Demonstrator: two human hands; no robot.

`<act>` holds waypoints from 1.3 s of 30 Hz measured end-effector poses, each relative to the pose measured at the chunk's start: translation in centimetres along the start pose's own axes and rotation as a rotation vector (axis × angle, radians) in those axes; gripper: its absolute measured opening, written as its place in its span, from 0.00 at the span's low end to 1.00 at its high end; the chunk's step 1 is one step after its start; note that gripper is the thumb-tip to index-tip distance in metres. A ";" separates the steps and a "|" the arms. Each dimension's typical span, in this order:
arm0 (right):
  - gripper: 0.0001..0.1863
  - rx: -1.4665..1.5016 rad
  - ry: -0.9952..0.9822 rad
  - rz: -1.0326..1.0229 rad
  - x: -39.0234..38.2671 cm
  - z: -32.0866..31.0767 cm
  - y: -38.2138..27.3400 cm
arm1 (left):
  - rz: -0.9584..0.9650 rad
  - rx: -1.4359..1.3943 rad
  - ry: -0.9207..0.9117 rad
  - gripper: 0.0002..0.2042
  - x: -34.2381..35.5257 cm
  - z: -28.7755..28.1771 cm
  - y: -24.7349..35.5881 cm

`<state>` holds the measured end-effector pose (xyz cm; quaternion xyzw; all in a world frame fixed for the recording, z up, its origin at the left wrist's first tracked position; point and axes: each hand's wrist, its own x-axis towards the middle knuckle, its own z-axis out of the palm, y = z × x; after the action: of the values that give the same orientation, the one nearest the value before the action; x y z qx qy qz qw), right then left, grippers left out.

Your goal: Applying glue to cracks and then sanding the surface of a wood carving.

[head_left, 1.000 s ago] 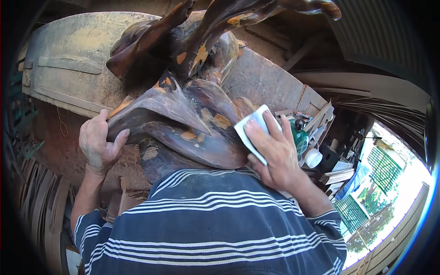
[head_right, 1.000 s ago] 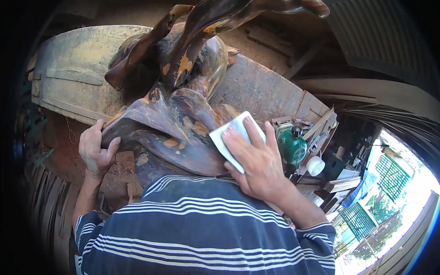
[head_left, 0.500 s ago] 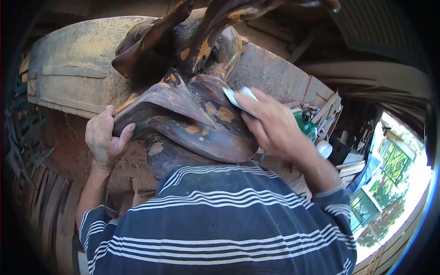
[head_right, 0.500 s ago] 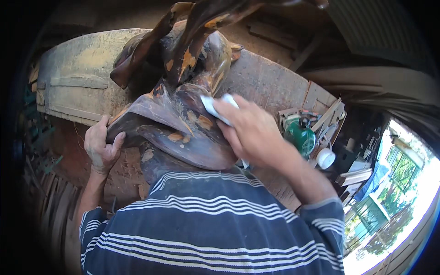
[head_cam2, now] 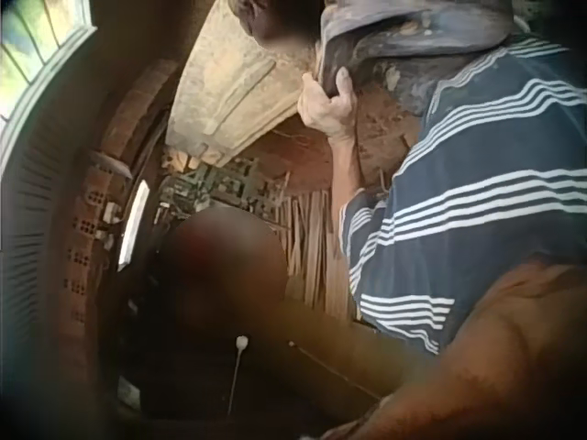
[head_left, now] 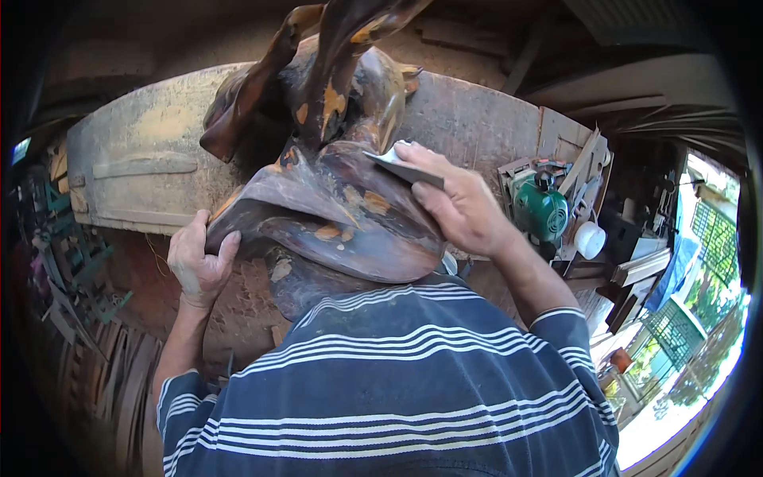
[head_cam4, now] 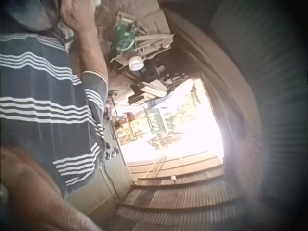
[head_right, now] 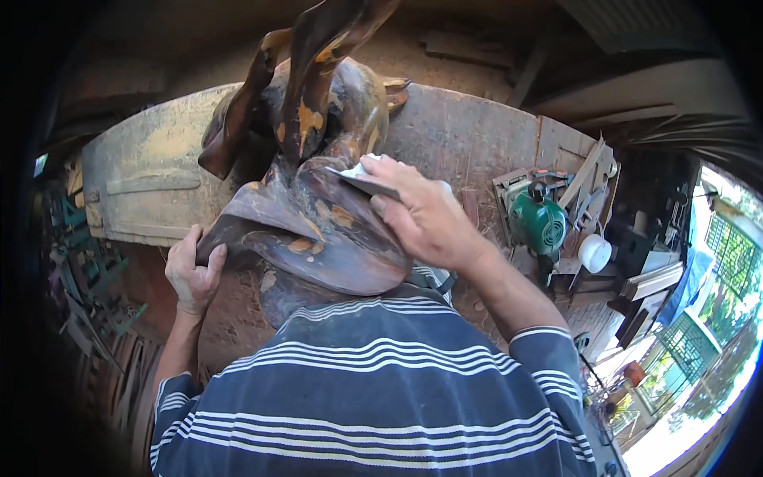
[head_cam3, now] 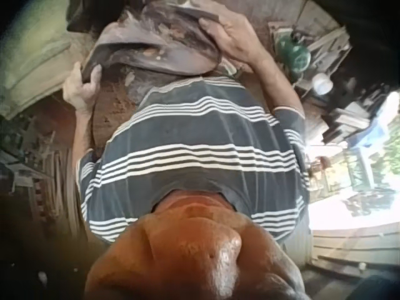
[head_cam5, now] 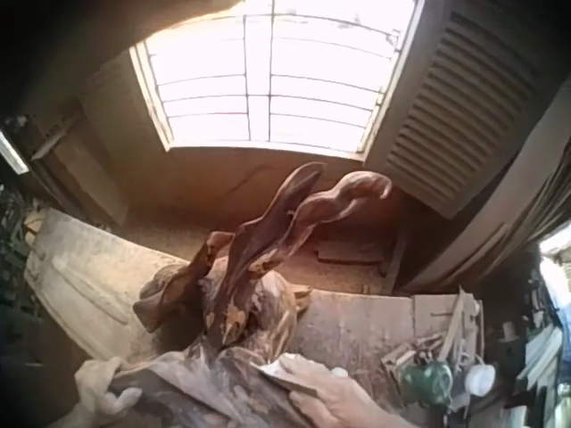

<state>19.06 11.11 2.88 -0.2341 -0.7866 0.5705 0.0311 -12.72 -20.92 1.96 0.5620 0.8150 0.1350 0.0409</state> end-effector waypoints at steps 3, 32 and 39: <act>0.24 0.126 0.095 -0.016 -5.1 0.7 -0.3 | -0.060 -0.023 -0.023 0.27 -0.5 0.1 -0.4; 0.31 -0.062 0.622 -0.465 -4.0 4.2 11.5 | 0.043 -0.417 -0.356 0.31 10.4 1.0 10.5; 0.29 -0.001 0.534 -0.218 -12.5 6.5 16.5 | 0.125 -0.225 -0.311 0.31 10.7 2.2 9.7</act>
<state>33.65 4.25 -11.71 -0.2902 -0.7712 0.4818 0.2982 -7.35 -7.36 3.35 0.6177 0.7421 0.1391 0.2202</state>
